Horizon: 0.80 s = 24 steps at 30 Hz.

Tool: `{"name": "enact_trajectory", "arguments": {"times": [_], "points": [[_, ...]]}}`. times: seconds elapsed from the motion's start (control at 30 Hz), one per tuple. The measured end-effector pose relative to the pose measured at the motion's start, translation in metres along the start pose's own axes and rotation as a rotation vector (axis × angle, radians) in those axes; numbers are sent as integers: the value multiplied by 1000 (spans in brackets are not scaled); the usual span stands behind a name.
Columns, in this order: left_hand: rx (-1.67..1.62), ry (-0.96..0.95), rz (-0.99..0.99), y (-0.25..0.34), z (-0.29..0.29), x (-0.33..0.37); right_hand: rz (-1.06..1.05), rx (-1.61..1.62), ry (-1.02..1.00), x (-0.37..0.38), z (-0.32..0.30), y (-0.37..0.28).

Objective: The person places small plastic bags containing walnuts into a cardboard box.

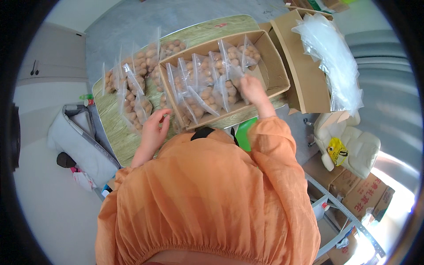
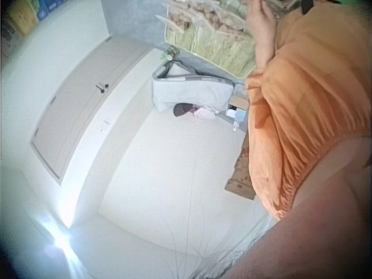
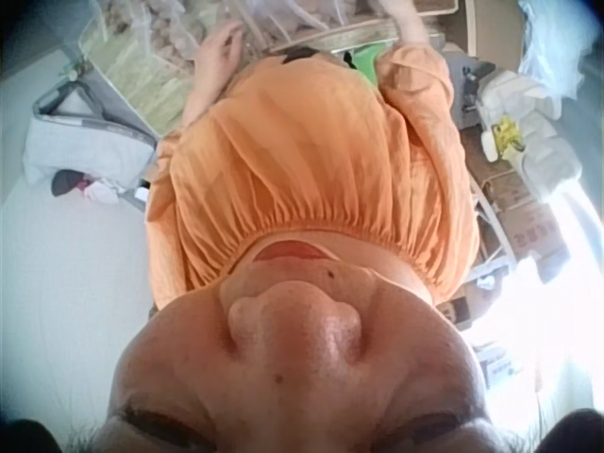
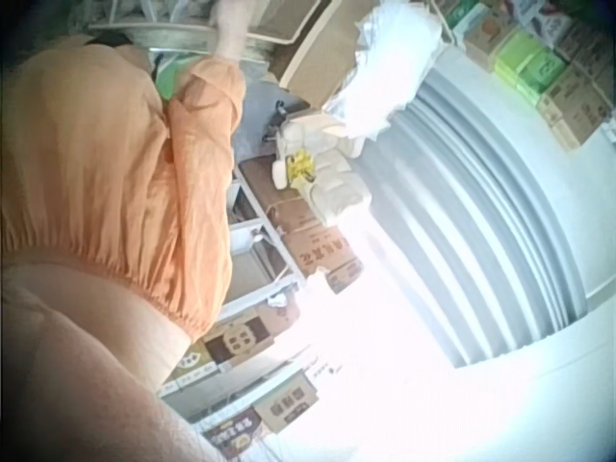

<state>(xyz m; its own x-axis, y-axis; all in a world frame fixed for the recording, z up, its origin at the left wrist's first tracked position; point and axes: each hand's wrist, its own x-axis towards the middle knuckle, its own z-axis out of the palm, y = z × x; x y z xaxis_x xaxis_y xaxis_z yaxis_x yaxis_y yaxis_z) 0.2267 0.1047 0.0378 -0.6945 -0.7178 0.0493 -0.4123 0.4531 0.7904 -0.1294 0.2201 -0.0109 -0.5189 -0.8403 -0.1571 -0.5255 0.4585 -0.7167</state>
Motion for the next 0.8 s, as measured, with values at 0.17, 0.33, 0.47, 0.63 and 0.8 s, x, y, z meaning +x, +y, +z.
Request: {"name": "enact_trajectory", "arguments": {"times": [0.17, 0.33, 0.47, 0.63, 0.8], "points": [[26, -49, -64, -4, 1, -9, 143, 18, -316, 4, 13, -20], [26, -33, -120, -5, -3, -21, 13, -174, -201, 17, 7, -41], [100, 29, 11, -6, -3, -16, -307, -407, 167, 40, 56, -24], [100, 39, 139, -1, 7, 7, -137, -677, -204, 54, 94, -51], [121, 59, 109, -12, 5, -2, -144, -520, -162, 57, 97, -59]]}}
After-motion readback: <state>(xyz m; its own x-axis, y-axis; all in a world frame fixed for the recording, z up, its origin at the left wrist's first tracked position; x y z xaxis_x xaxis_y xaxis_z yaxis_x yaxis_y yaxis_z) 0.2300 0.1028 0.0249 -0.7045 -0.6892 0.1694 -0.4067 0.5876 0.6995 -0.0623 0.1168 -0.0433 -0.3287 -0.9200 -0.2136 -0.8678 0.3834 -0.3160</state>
